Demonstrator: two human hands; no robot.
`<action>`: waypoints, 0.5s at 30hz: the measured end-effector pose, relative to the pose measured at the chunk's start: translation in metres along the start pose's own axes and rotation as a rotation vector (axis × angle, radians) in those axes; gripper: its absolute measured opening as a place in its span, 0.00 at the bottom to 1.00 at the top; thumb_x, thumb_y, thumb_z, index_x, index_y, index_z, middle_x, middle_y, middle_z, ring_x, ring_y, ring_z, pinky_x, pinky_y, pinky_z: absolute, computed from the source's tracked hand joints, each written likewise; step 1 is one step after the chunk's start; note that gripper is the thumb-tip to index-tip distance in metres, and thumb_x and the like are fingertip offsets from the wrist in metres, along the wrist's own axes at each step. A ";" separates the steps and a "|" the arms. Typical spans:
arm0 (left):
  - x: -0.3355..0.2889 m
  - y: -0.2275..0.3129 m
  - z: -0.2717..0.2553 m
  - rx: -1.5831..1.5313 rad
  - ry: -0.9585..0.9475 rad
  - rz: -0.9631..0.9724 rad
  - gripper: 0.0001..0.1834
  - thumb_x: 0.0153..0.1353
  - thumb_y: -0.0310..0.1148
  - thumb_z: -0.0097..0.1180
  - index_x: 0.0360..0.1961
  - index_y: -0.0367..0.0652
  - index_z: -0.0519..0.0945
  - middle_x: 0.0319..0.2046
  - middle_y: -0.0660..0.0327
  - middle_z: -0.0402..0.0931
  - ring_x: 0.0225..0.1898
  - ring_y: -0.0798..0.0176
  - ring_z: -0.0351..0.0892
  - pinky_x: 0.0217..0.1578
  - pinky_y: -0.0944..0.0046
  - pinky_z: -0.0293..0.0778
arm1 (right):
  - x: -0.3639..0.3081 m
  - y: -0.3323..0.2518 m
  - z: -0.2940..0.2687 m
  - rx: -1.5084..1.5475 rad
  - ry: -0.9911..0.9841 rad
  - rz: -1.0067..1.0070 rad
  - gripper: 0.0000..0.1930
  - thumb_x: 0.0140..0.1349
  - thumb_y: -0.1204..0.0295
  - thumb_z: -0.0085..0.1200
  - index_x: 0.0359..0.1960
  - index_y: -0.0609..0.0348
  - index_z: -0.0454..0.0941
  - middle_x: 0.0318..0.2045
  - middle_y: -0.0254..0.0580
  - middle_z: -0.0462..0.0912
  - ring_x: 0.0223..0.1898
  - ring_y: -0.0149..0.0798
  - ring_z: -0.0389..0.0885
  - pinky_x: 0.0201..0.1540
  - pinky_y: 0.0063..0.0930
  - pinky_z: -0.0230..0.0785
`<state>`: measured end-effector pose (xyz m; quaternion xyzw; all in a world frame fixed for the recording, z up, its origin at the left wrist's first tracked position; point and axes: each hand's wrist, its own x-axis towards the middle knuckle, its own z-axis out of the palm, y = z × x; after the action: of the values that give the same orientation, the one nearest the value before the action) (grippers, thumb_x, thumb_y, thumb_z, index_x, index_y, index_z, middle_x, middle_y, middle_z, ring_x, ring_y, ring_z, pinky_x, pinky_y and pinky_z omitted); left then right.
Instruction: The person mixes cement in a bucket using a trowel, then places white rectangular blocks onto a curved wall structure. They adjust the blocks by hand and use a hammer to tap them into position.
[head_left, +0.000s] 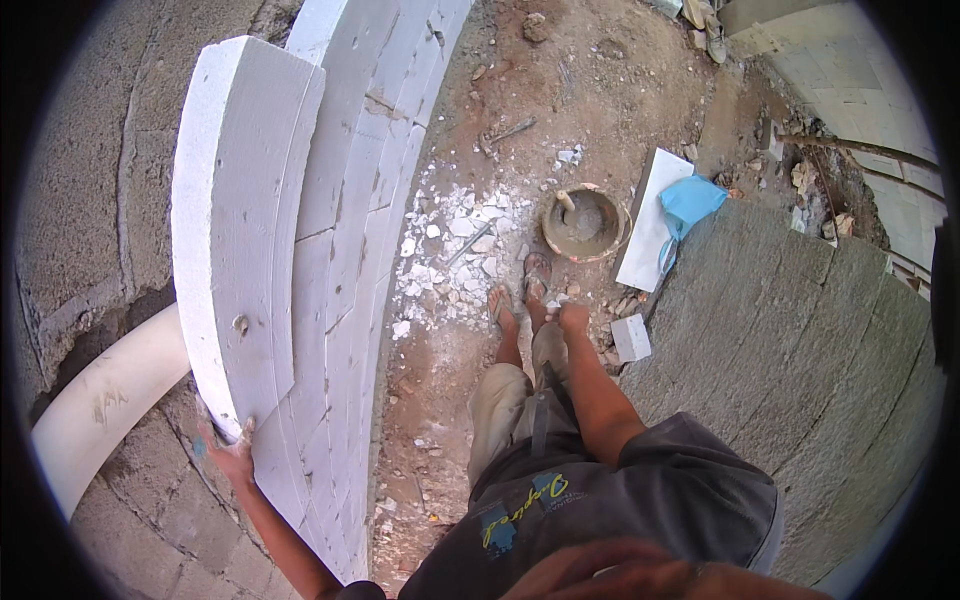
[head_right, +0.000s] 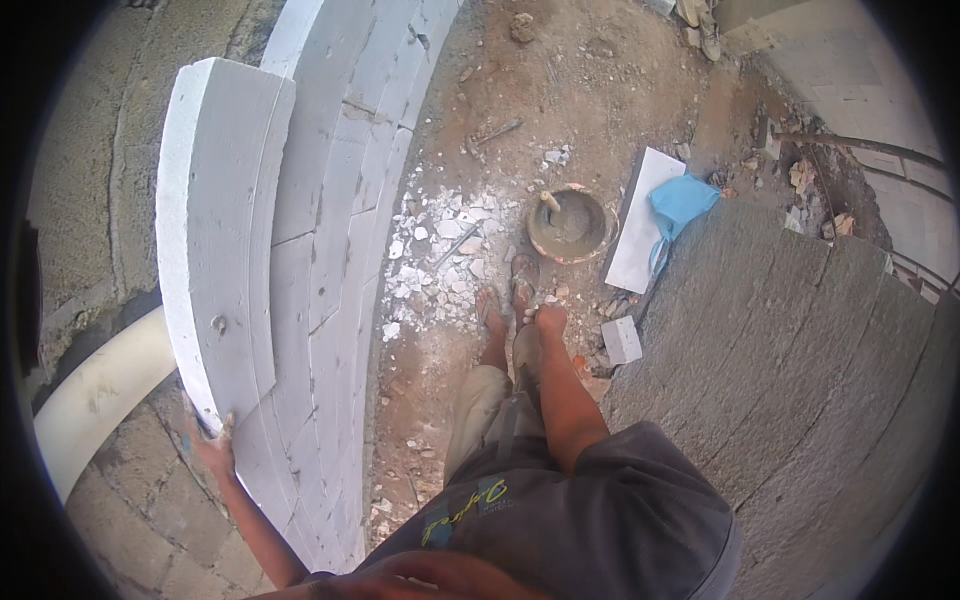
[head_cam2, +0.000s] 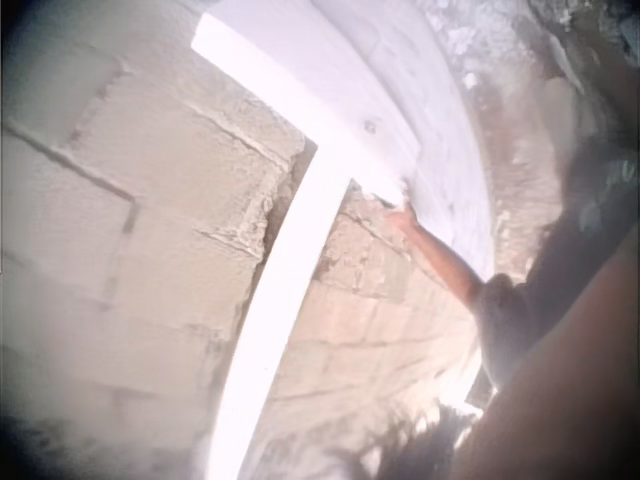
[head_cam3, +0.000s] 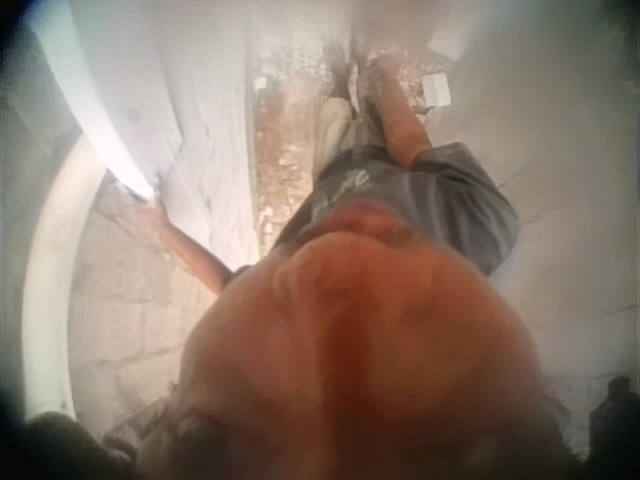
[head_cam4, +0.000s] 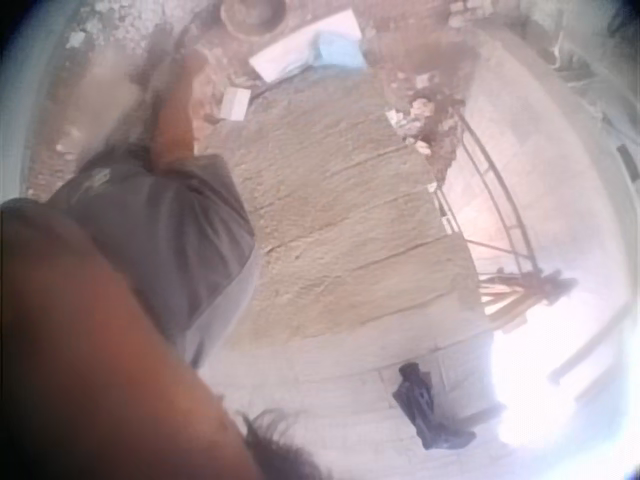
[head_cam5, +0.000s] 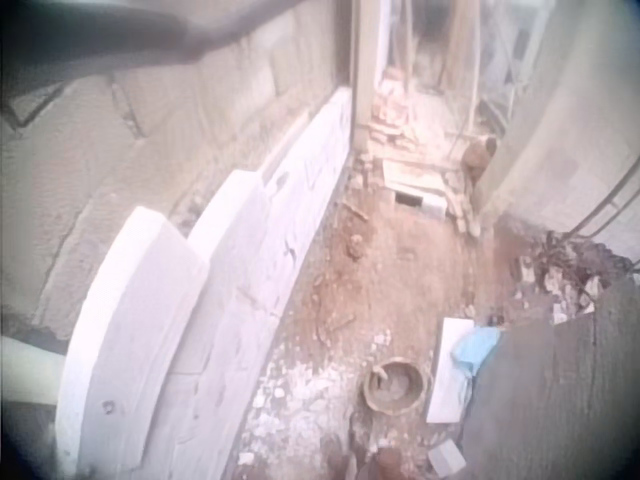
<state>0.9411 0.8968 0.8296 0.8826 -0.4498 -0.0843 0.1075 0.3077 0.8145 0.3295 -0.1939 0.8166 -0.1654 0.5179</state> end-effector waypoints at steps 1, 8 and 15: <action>0.001 0.005 -0.001 -0.032 -0.009 0.010 0.54 0.47 0.37 0.80 0.74 0.35 0.65 0.73 0.47 0.63 0.74 0.50 0.60 0.75 0.47 0.51 | -0.002 -0.017 0.005 -0.141 -0.070 -0.181 0.18 0.59 0.64 0.60 0.30 0.73 0.81 0.27 0.59 0.87 0.33 0.54 0.89 0.36 0.47 0.79; -0.006 -0.012 0.001 0.016 -0.006 -0.109 0.48 0.45 0.46 0.83 0.63 0.29 0.76 0.56 0.47 0.80 0.57 0.52 0.79 0.63 0.52 0.71 | 0.066 -0.208 -0.074 -0.187 -0.402 -0.504 0.17 0.71 0.60 0.57 0.41 0.65 0.85 0.31 0.38 0.85 0.30 0.38 0.85 0.35 0.33 0.79; -0.002 -0.007 0.008 0.050 0.044 0.080 0.51 0.56 0.53 0.73 0.73 0.37 0.65 0.70 0.47 0.68 0.69 0.50 0.70 0.69 0.51 0.65 | 0.064 -0.263 -0.159 -0.171 -0.299 -0.287 0.24 0.73 0.65 0.49 0.59 0.77 0.72 0.51 0.62 0.84 0.46 0.56 0.89 0.50 0.43 0.85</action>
<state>0.9433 0.9015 0.8200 0.8680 -0.4842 -0.0490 0.0986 0.1761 0.5652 0.4683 -0.3735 0.7060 -0.1370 0.5859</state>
